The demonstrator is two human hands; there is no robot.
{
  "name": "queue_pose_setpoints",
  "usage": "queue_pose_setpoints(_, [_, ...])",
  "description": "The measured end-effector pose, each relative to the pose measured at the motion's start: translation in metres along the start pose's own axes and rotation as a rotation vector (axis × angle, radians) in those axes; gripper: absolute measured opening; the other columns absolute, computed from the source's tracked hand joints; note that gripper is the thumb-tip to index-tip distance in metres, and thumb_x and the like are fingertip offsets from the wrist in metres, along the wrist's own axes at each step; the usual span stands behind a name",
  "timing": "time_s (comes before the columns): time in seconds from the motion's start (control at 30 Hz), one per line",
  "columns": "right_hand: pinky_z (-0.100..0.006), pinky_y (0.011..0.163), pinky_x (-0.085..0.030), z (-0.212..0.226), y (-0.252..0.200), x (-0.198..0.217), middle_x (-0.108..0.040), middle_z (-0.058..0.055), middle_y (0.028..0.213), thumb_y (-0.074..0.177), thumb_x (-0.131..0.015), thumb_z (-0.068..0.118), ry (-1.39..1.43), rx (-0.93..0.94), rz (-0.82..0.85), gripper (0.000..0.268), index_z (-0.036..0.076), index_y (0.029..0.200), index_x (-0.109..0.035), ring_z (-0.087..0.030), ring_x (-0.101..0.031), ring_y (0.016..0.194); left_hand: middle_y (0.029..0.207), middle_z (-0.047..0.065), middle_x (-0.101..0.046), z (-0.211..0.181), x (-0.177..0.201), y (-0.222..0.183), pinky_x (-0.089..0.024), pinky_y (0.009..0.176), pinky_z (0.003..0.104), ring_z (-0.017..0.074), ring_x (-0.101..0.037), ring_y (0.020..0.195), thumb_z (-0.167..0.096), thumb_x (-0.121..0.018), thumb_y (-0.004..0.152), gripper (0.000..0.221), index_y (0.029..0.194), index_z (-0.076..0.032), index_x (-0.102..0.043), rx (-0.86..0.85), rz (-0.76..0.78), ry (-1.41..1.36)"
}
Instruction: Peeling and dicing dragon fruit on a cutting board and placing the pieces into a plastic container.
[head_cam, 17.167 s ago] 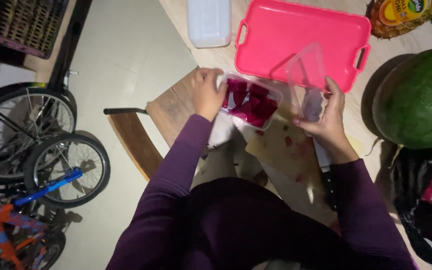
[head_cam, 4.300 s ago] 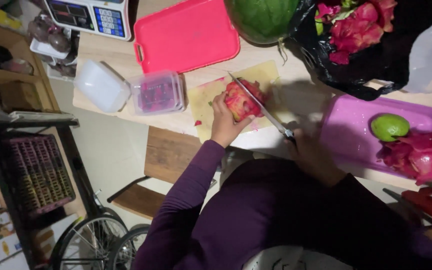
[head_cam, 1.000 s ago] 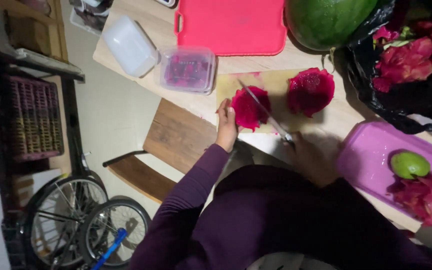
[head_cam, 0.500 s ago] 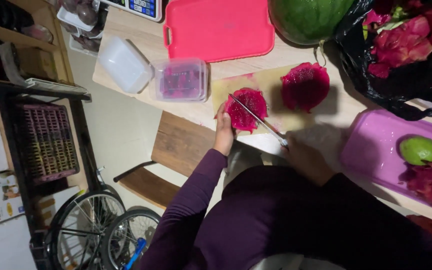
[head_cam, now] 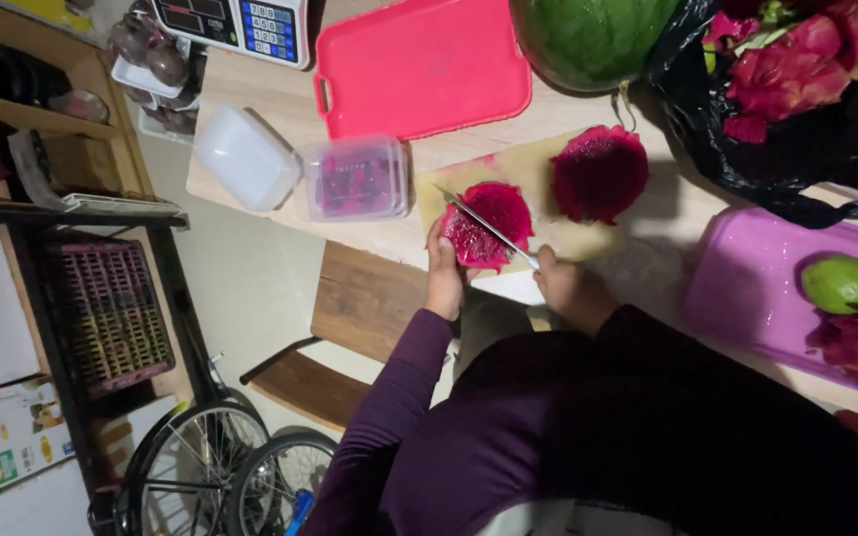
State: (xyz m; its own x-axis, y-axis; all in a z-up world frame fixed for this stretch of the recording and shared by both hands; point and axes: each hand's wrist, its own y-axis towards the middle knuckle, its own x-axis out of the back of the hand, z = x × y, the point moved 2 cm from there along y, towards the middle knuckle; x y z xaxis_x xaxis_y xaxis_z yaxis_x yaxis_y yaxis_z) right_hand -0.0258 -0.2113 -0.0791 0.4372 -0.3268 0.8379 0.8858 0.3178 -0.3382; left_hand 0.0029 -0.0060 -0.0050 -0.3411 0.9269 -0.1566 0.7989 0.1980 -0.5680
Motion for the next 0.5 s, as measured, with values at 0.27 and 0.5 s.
queue_pose_setpoints(0.27, [-0.052,0.072,-0.062,0.007,-0.021,0.048,-0.073,-0.019,0.080,0.102,-0.046,0.026,0.147,0.032,0.071,0.025,0.011,0.123,-0.047,-0.040,-0.077,0.082,0.150,0.025,-0.047,-0.001,-0.001,0.000,-0.058,0.092,0.050,0.0485,-0.058,0.123,-0.038,-0.029,0.112,0.042,0.153,-0.038,-0.032,-0.025,-0.001,-0.021])
queue_pose_setpoints(0.5, [-0.049,0.069,-0.062,-0.008,-0.007,0.036,-0.072,-0.014,0.071,0.099,-0.057,0.039,0.031,-0.010,-0.057,0.032,0.015,0.120,-0.051,-0.039,-0.076,0.077,0.150,0.021,-0.047,0.025,0.016,0.001,-0.062,0.088,0.045,0.0427,-0.062,0.120,-0.037,-0.027,0.112,0.041,0.152,-0.041,-0.031,-0.032,-0.097,-0.144])
